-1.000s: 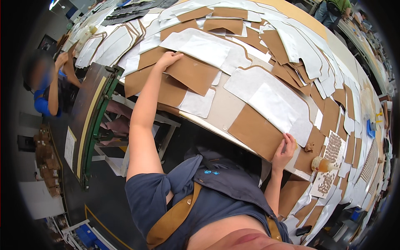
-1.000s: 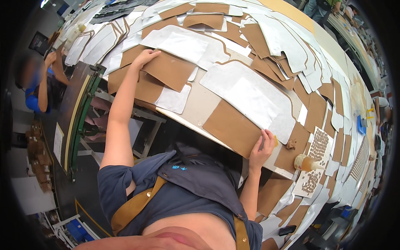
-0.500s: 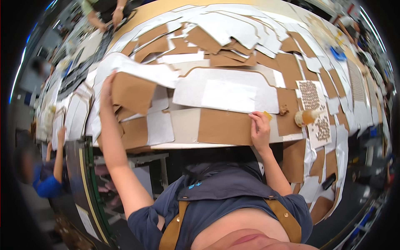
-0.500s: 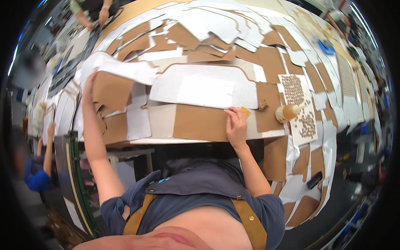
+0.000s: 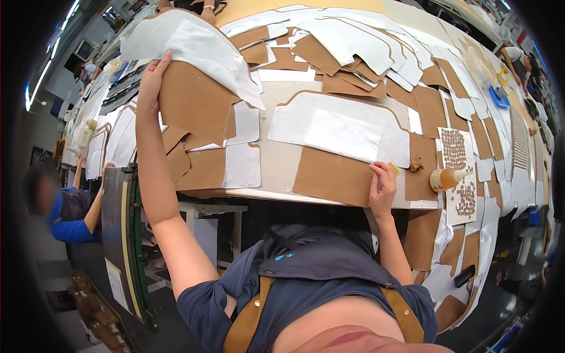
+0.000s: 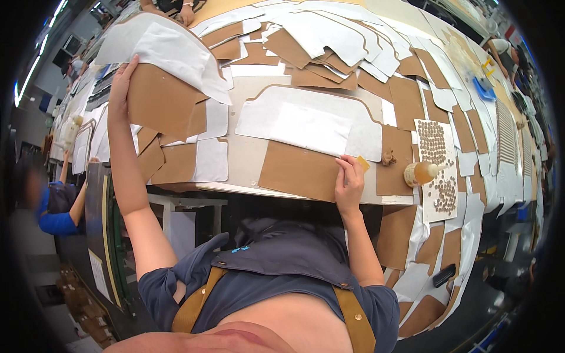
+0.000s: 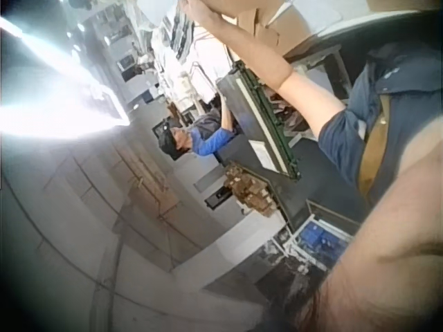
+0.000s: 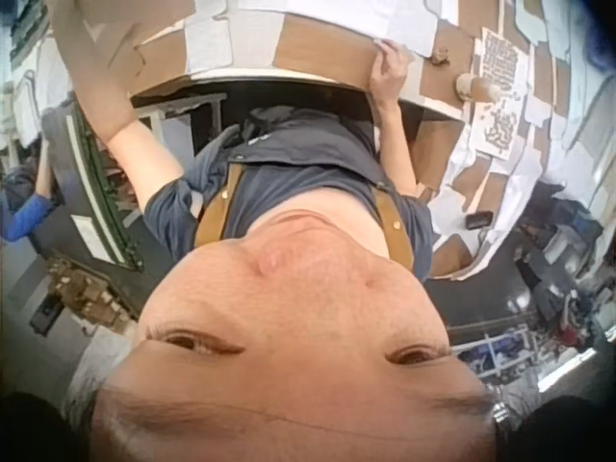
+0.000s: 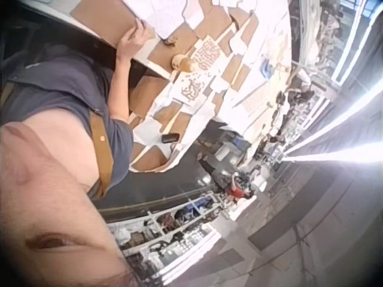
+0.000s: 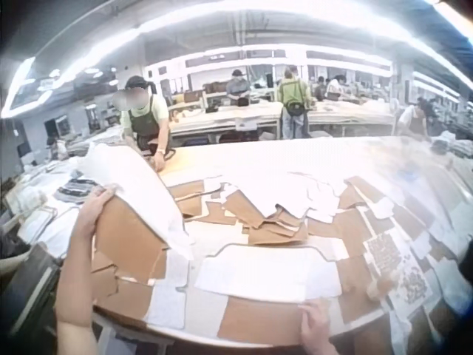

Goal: The person applies glue from a glue bottle to leather pieces and stiffener sheets using a glue dispenser, then assembles the multi-layered components by hand for bag or wallet production.

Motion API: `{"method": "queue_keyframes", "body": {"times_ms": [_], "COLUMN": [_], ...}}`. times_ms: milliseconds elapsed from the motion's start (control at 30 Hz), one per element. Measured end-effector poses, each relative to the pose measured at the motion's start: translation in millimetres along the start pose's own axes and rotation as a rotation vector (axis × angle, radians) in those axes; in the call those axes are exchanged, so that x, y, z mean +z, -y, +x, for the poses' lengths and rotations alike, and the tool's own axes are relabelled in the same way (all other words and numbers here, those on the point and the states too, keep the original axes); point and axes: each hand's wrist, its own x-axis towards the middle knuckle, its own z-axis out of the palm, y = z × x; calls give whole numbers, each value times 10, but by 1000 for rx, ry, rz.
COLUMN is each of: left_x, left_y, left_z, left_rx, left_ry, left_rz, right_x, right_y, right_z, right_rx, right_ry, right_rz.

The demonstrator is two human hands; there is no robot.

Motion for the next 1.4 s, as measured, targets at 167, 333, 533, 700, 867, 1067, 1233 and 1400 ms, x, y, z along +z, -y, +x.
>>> {"method": "queue_keyframes", "body": {"times_ms": [167, 333, 533, 700, 867, 1067, 1233, 1400], "left_x": [52, 388, 565, 517, 246, -273, -182, -308], "left_y": [12, 52, 295, 1034, 2394, 2581, 1615, 1800], "left_z": [-113, 275, 1319, 2132, 2365, 1389, -400, -2328], "left_rx": [-158, -79, 123, 172, -153, -127, -100, -39], "left_ry": [-27, 136, 28, -172, -388, -235, 10, -412], "left_rz": [-99, -83, -369, -384, -8, 192, -17, -128], "right_x": [31, 41, 55, 74, 108, 120, 102, 93], "right_y": [-12, -4, -6, 64, 127, 71, 67, 61], "right_z": [45, 62, 49, 54, 93, 140, 86, 56], "right_rx": [-65, -66, -24, 6, 65, 22, -6, -17], "right_ry": [36, 36, 37, 66, 94, 146, 163, 107], "right_rz": [-28, -40, -67, -114, -117, -126, -108, -69]}}
